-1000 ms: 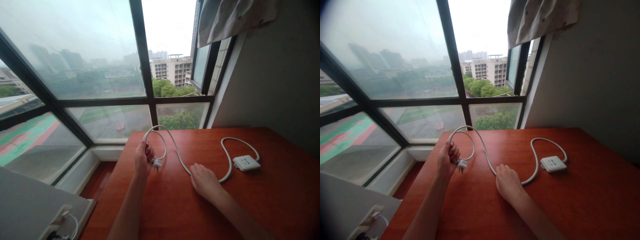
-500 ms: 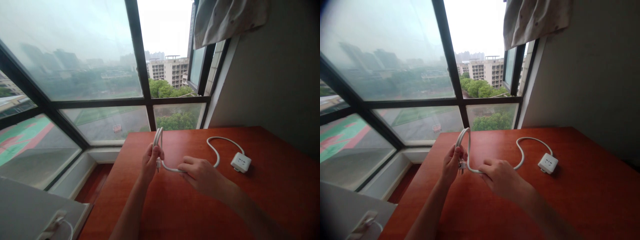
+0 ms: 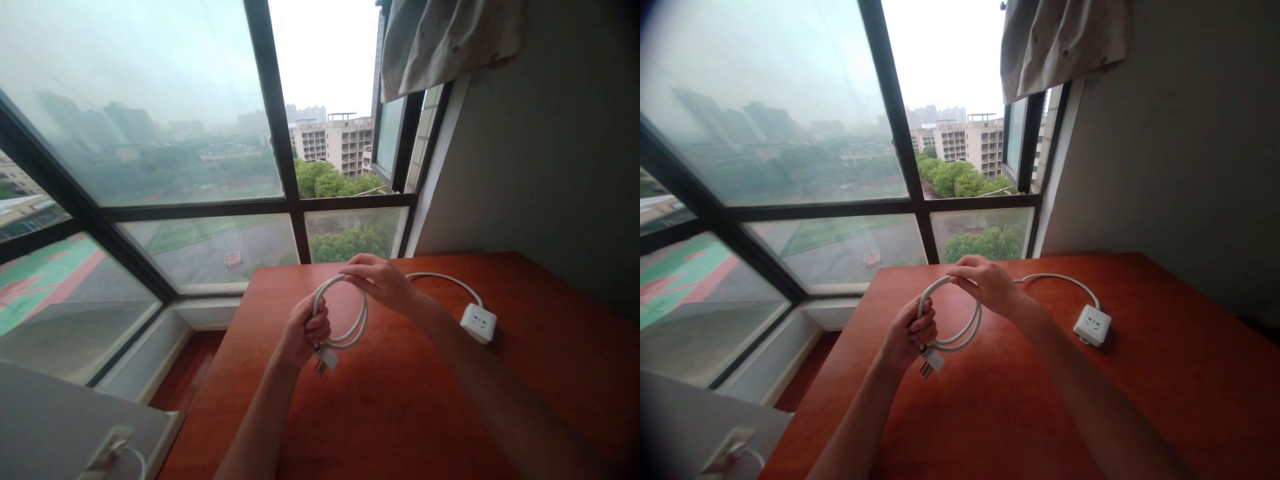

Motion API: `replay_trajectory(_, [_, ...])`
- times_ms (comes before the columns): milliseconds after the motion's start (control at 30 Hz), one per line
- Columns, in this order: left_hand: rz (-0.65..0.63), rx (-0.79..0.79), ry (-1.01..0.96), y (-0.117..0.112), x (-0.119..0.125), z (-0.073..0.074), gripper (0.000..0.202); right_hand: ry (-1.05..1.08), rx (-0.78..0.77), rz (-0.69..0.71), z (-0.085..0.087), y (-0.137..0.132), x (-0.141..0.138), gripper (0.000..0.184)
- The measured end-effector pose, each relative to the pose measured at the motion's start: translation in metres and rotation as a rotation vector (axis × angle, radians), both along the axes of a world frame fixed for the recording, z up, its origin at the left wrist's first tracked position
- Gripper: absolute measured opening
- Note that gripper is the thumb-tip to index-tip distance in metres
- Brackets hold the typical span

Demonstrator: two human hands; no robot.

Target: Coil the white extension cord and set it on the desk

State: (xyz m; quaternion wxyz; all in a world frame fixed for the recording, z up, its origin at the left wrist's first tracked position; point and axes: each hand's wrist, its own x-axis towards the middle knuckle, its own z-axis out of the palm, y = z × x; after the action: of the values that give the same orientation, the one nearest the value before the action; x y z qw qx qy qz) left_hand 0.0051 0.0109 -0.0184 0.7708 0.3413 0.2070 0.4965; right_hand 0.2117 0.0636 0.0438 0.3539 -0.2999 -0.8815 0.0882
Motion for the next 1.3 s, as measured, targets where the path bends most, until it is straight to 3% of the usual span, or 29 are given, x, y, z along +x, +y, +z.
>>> replay_trajectory(167, [-0.016,-0.077,-0.125,0.006,-0.005,-0.004,0.026,0.031,-0.014,-0.017,-0.021,0.009,0.002,0.029])
replay_trajectory(333, [0.044,-0.151,-0.238,0.012,-0.007,-0.01,0.027,0.202,0.237,-0.28,-0.047,-0.014,0.0,0.03])
replay_trajectory(400, [0.063,-0.194,-0.296,0.015,-0.008,-0.012,0.029,0.224,0.247,-0.273,-0.06,-0.025,-0.002,0.027])
replay_trajectory(567, [0.093,-0.268,-0.359,0.018,-0.008,-0.019,0.033,0.007,-0.041,-0.06,-0.092,-0.037,-0.01,0.022])
replay_trajectory(667, [0.098,-0.28,-0.343,0.02,-0.009,-0.022,0.032,-0.081,-0.184,-0.01,-0.104,-0.04,-0.014,0.022])
replay_trajectory(967, [0.106,-0.291,-0.225,0.025,-0.014,-0.031,0.025,-0.126,-0.31,0.002,-0.113,-0.047,-0.019,0.024])
replay_trajectory(1300, [0.171,-0.261,-0.073,0.026,-0.013,-0.032,0.026,-0.181,-0.201,-0.048,-0.121,-0.05,-0.018,0.01])
